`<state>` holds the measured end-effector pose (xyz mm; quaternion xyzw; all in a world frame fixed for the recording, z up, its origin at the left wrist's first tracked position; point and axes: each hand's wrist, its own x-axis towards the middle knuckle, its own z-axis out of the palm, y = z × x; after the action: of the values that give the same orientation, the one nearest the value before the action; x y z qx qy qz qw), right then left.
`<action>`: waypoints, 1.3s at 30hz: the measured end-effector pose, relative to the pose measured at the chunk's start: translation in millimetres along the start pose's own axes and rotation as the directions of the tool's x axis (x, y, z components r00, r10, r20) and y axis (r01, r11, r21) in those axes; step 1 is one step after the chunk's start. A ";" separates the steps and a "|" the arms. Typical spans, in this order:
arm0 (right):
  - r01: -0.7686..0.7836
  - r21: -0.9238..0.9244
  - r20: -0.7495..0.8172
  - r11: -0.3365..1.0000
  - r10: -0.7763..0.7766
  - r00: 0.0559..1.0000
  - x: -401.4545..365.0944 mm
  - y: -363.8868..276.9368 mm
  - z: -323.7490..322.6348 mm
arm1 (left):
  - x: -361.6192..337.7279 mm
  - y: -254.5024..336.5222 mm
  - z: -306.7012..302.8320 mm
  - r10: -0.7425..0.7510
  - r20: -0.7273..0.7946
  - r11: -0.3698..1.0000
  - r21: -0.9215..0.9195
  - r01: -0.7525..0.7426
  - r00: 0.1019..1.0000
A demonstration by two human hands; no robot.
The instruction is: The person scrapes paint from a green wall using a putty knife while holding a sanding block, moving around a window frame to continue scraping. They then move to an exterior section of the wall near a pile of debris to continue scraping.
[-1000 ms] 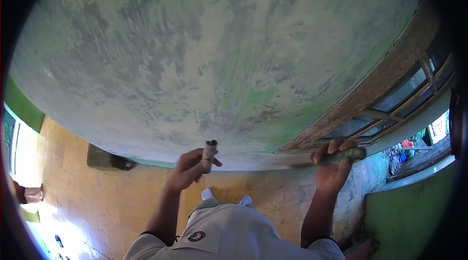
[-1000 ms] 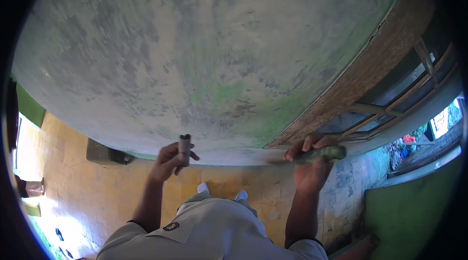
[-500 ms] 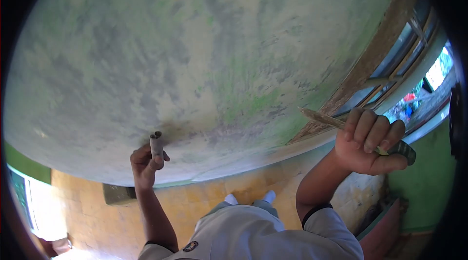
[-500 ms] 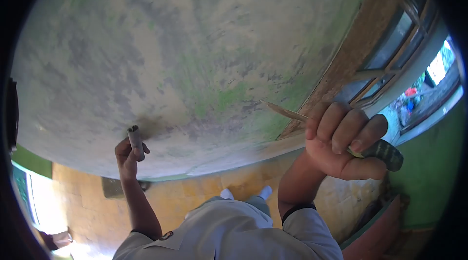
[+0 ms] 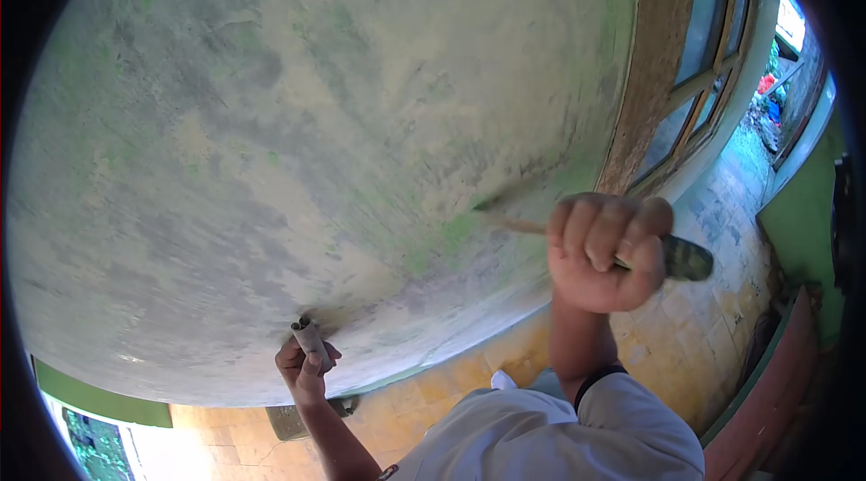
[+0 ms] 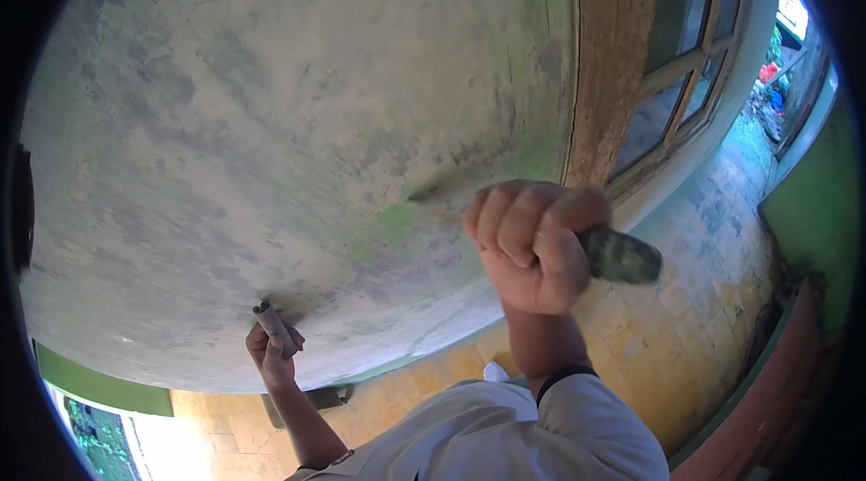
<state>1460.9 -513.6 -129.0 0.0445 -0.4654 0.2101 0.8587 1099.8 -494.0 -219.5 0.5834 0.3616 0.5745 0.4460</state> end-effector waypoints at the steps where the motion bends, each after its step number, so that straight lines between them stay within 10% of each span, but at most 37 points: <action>1: 0.044 0.038 -0.005 0.998 -0.044 0.999 0.6 -13.5 4.1 | 0.5 -0.6 -0.4 0.009 0.001 1.000 -0.009 -0.009 1.000; 20: -0.017 -0.004 0.060 1.000 0.017 0.998 -2.3 -19.4 -0.2 | 1.7 -3.5 -6.5 0.038 0.050 0.999 0.009 -0.038 0.998; 23: 0.154 0.117 0.025 0.981 -0.158 0.987 -6.5 -10.0 2.5 | 1.7 -1.1 -4.6 0.037 0.050 0.999 0.014 -0.037 0.998; 26: -0.079 0.024 -0.037 0.997 0.080 0.996 -9.9 9.0 -0.7 | 1.9 0.6 -5.7 0.019 0.070 1.000 0.023 -0.021 0.997; 31: 0.150 0.134 0.039 0.980 -0.157 0.987 0.8 -18.8 8.6 | 2.3 5.3 1.7 -0.011 -0.010 1.000 0.022 0.011 1.000; 37: -0.173 0.001 0.118 0.985 0.172 0.978 -9.9 3.1 1.6 | 3.0 4.3 0.8 -0.014 0.010 1.000 0.021 0.014 1.000; 39: 0.103 0.101 0.035 0.990 -0.107 0.994 -8.9 -11.3 8.2 | 1.8 3.9 1.0 -0.015 0.002 1.000 0.014 0.015 1.000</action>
<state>1454.8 -528.9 -130.3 0.1156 -0.4688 0.1862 0.8557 1100.6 -493.7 -215.2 0.5843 0.3693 0.5681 0.4466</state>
